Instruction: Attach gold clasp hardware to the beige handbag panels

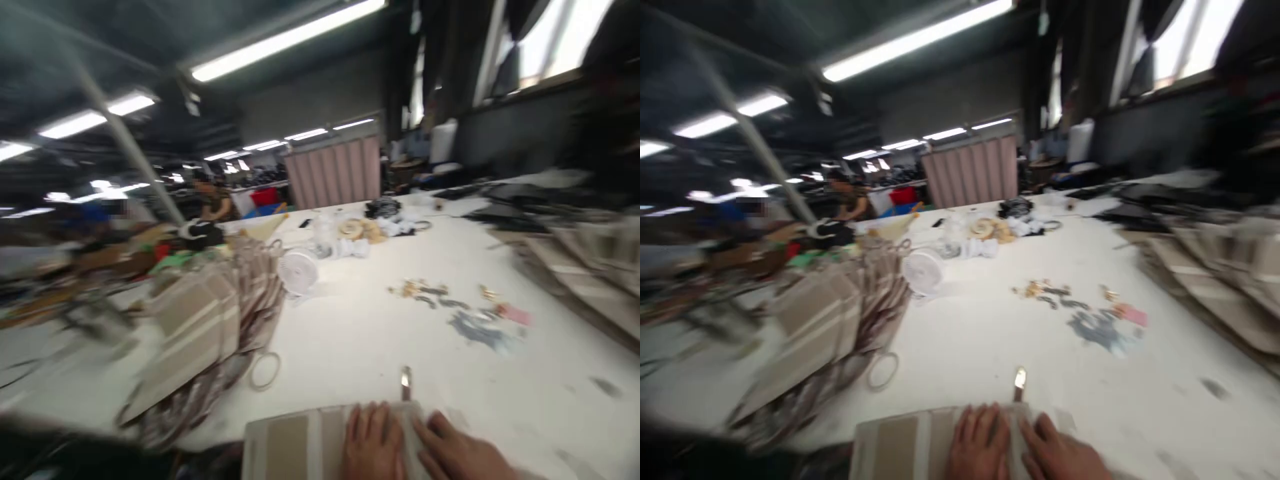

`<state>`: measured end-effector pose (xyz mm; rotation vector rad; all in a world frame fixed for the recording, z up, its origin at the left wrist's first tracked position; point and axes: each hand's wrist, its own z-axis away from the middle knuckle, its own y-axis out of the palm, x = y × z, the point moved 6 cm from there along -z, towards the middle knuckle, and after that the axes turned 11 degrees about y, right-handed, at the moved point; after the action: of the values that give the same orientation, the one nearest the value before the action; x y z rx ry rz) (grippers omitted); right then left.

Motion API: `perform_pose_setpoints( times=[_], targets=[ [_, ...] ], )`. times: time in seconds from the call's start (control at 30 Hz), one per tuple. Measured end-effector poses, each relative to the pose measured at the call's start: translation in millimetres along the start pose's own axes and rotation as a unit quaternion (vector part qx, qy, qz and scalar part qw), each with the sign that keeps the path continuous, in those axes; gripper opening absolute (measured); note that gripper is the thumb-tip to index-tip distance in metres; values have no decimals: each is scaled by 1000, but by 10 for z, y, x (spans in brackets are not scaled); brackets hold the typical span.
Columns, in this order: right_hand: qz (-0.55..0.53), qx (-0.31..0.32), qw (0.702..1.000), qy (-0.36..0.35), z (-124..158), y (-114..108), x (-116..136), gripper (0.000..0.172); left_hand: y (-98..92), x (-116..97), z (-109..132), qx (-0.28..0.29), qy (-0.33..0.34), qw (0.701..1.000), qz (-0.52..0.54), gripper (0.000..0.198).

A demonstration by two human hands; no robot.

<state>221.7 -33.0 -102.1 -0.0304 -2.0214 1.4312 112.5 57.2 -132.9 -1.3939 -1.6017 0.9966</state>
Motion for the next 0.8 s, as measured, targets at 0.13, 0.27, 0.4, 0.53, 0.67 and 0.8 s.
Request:
perform_pose_setpoints(
  times=[0.13, 0.27, 0.4, 0.53, 0.67, 0.8],
  targets=[
    [111, 100, 988, 26, 35, -219, -21, 50, -149, 200, 51, -36, 32, 998, -37, 52],
    [134, 99, 984, 63, 14, -370, -69, 51, -135, 143, -80, -64, 74, 995, -25, 47],
    [75, 75, 991, 86, 43, -377, -110, 43, -210, 52, -116, -82, 58, 995, -5, 44],
    [-23, -10, 983, 180, -24, -593, -335, 33, -276, 64, -84, -109, 21, 994, 24, 41],
    [33, -23, 961, 274, -173, -963, -818, 31, -268, 68, -43, -137, 19, 990, 24, 41],
    [118, -25, 936, 332, -446, -1311, -1394, 35, -244, 100, -16, -151, 36, 988, 0, 45]
  ],
)
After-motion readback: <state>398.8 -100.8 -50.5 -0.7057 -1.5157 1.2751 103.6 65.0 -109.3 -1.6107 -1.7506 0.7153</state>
